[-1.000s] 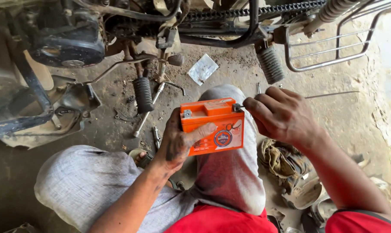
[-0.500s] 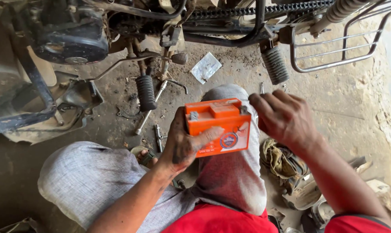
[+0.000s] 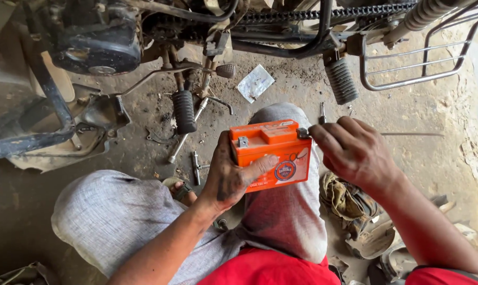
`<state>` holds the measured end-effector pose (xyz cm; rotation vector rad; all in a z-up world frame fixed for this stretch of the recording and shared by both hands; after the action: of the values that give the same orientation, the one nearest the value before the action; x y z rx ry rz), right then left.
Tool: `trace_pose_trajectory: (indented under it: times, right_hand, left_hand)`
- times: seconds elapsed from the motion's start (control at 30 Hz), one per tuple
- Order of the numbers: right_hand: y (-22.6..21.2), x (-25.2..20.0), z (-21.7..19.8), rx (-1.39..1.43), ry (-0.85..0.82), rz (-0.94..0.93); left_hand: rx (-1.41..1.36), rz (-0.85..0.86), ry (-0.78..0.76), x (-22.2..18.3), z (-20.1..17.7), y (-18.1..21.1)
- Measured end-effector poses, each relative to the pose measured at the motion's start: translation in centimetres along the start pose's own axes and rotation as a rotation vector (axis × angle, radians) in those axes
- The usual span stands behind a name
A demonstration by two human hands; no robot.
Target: The person sits on the ground beside a motorcycle and works on an orange battery, scraping or cleaning its terminals with a thin rod. They then lift the battery into the motorcycle's battery compartment, position it, and use a T-handle wrench to tighten the battery mounting hardware.
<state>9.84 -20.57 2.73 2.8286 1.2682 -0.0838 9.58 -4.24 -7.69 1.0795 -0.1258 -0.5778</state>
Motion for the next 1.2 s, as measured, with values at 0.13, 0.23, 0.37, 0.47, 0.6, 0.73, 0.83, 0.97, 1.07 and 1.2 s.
trace_pose_trajectory:
  times: [0.13,0.23,0.37,0.47,0.6,0.73,0.83,0.97,1.07,1.2]
  right_hand:
    - [0.8,0.0,0.1,0.009,-0.03,0.066]
    - [0.2,-0.3,-0.1,0.048,-0.002,0.05]
    - [2.4,-1.4,1.6,0.085,0.011,0.114]
    - [4.4,-3.0,1.2,0.119,0.091,0.279]
    - [3.8,-5.4,-0.7,0.285,0.264,0.452]
    - [3.1,-4.1,-3.8,0.408,0.205,0.686]
    - [3.5,-3.4,-5.0,0.651,0.27,0.658]
    - [5.8,-2.0,-1.3,0.856,0.12,0.623]
    - [4.2,3.1,-0.3,0.922,-0.085,0.436]
    - [4.8,4.6,4.4,1.103,-0.168,0.514]
  left_hand:
    - [0.005,-0.033,0.001,0.0,-0.1,-0.9]
    - [-0.075,0.126,-0.028,0.1,0.2,-0.2]
    - [-0.047,-0.006,-0.016,0.2,0.0,-0.8]
    - [-0.086,0.008,-0.043,0.3,0.1,-0.5]
    - [-0.069,0.071,-0.032,-0.4,-0.2,-0.3]
    - [-0.165,0.123,-0.064,-1.2,-1.2,0.5]
    - [-0.262,0.183,-0.128,-2.3,-1.3,2.6]
    - [-0.254,0.211,-0.161,-4.5,-1.2,5.3]
    - [-0.313,0.239,-0.211,-5.2,-1.0,5.8]
    - [-0.214,0.269,-0.269,-5.3,-1.1,6.1]
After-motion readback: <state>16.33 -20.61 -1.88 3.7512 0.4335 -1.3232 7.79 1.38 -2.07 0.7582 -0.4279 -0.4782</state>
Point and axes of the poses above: each hand's wrist, its own x-axis towards the middle knuckle, its own z-axis out of the palm, y = z × x, the point moved 9 cm from there along x, towards the middle knuckle, and after that the axes turned 15 degrees about -y, right-handed, at the moved point
